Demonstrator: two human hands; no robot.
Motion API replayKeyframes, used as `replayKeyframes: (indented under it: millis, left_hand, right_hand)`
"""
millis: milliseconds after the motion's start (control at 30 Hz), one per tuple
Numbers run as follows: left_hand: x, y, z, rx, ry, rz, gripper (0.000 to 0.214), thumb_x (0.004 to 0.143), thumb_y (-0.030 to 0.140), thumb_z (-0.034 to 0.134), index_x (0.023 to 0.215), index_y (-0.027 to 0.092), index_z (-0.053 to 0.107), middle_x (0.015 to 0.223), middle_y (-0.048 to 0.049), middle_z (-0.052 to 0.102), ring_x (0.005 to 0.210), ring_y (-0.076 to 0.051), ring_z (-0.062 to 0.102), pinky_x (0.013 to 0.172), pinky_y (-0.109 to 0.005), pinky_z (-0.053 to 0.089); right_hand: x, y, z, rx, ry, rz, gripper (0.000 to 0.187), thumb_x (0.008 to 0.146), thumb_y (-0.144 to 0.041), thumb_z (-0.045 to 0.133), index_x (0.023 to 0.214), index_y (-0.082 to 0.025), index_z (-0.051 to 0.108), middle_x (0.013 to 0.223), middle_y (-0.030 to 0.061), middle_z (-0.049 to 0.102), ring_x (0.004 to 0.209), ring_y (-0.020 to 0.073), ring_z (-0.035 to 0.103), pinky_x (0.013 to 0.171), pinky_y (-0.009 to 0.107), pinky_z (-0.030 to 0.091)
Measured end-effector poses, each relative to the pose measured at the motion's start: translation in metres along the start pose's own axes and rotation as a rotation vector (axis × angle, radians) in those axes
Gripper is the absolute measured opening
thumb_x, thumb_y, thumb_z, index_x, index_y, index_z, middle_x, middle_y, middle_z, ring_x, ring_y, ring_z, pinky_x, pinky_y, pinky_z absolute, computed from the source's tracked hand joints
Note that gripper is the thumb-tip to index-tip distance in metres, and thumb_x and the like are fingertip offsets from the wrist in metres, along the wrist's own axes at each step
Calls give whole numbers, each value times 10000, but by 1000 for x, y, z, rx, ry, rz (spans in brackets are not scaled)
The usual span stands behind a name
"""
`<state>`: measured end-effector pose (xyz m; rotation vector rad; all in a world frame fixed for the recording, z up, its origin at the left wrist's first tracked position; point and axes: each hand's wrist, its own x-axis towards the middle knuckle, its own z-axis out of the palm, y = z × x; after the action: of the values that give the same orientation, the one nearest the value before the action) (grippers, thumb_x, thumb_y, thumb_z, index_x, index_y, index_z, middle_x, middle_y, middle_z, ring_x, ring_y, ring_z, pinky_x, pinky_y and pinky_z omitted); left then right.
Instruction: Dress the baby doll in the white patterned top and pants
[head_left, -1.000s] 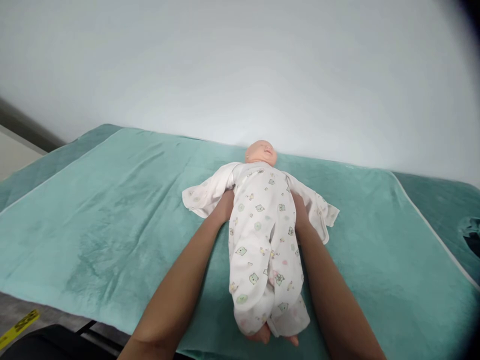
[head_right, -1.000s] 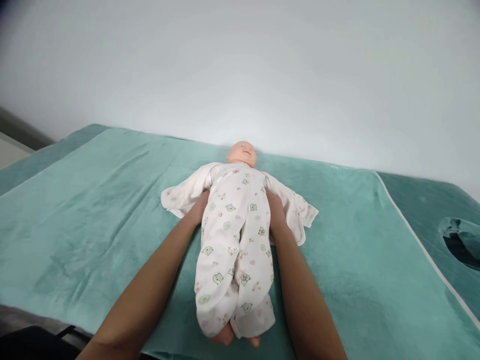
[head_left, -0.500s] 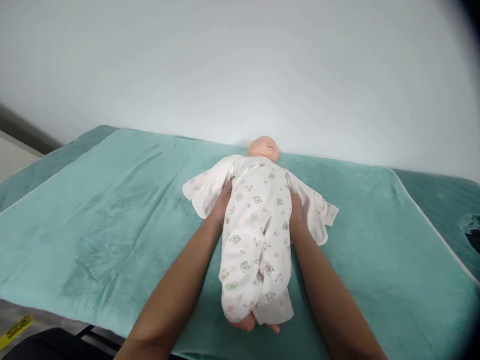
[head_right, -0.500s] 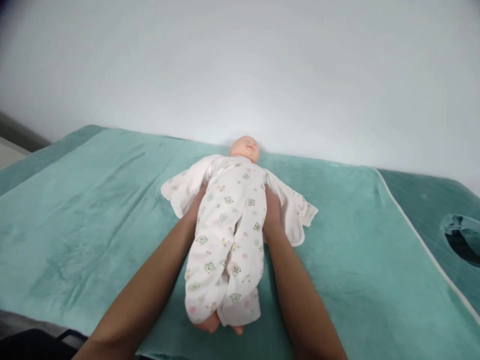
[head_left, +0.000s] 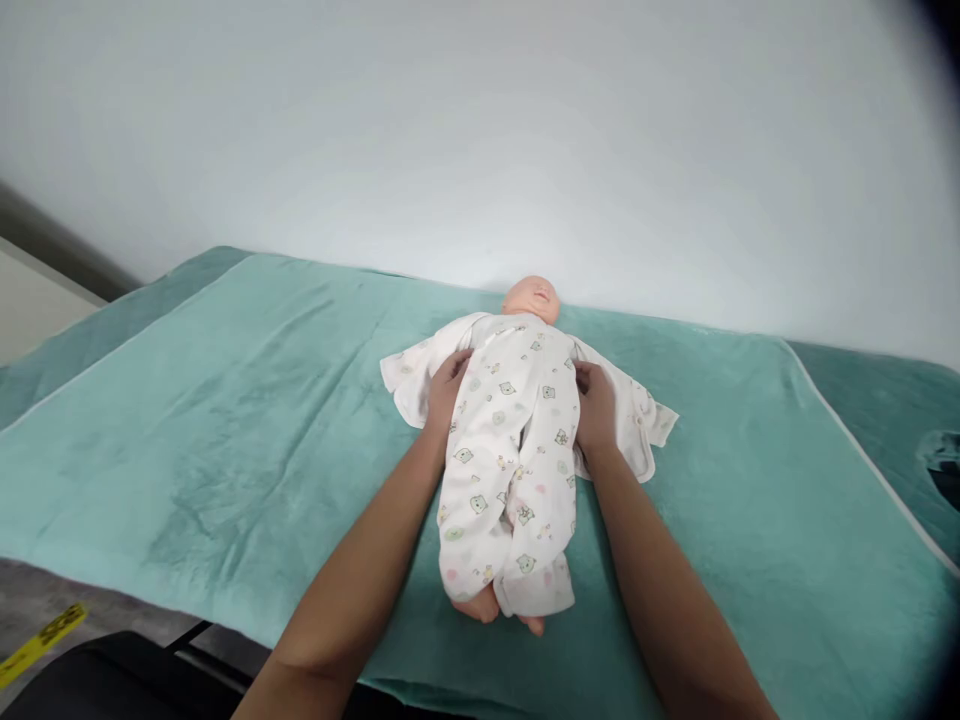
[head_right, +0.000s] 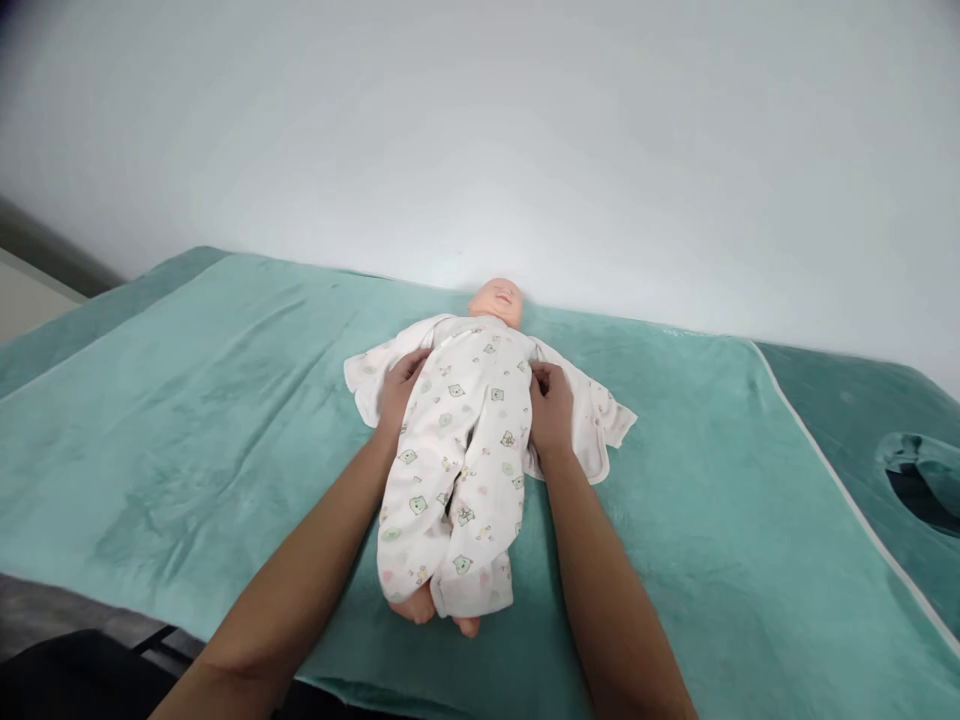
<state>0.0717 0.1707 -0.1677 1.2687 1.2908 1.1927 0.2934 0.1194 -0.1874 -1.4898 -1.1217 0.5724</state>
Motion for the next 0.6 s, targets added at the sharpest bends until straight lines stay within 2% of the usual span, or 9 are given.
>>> replayKeyframes:
  millis: [100, 167, 300, 367, 433, 500, 600]
  left_hand:
    - [-10, -1, -7, 216, 127, 195, 306, 907, 297, 498, 1161, 214, 646, 1241, -72, 665, 1189, -236, 559, 1091, -381, 387]
    - [-20, -3, -15, 369, 115, 261, 304, 898, 257, 490, 1154, 217, 648, 1269, -92, 646, 1215, -249, 535, 1110, -405, 363]
    - [-49, -13, -34, 602, -142, 358, 259, 851, 292, 571, 1064, 206, 693, 1234, -133, 656, 1228, -307, 520, 1131, -468, 332]
    - [-65, -19, -40, 682, -265, 442, 280, 840, 308, 602, 1086, 222, 704, 1278, -122, 647, 1299, -308, 479, 1184, -471, 270]
    - [-78, -23, -43, 732, -332, 508, 305, 843, 311, 610, 1128, 245, 700, 1292, -98, 655, 1346, -293, 453, 1229, -461, 201]
    - [-87, -25, -44, 734, -336, 542, 320, 867, 306, 582, 1162, 240, 685, 1274, -91, 672, 1336, -278, 477, 1239, -455, 197]
    - [-94, -24, -44, 702, -209, 563, 300, 903, 293, 520, 1138, 199, 683, 1258, -96, 682, 1282, -245, 535, 1191, -402, 319]
  right_hand:
    - [-4, -1, -2, -5, 68, -9, 313, 868, -445, 542, 1026, -193, 640, 990, 59, 695, 870, 195, 605, 820, 338, 466]
    - [-10, 0, -5, -97, 14, -51, 286, 876, -431, 538, 1007, -203, 650, 964, 61, 695, 866, 214, 606, 813, 357, 467]
    - [-39, -1, -15, -430, -236, -254, 252, 889, -300, 525, 1067, -220, 684, 1058, 106, 686, 1022, 286, 590, 907, 423, 450]
    - [-59, -2, -22, -571, -335, -388, 297, 890, -220, 507, 1126, -218, 686, 1172, 125, 660, 1155, 307, 542, 1006, 447, 409]
    - [-78, -4, -29, -670, -402, -514, 353, 892, -167, 492, 1196, -209, 667, 1285, 131, 612, 1266, 306, 475, 1095, 458, 346]
    - [-95, -9, -34, -742, -401, -593, 387, 898, -151, 490, 1256, -187, 636, 1354, 143, 561, 1322, 301, 420, 1150, 466, 278]
    - [-109, -18, -33, -794, -303, -592, 368, 921, -176, 495, 1267, -148, 618, 1324, 167, 552, 1277, 299, 430, 1128, 444, 289]
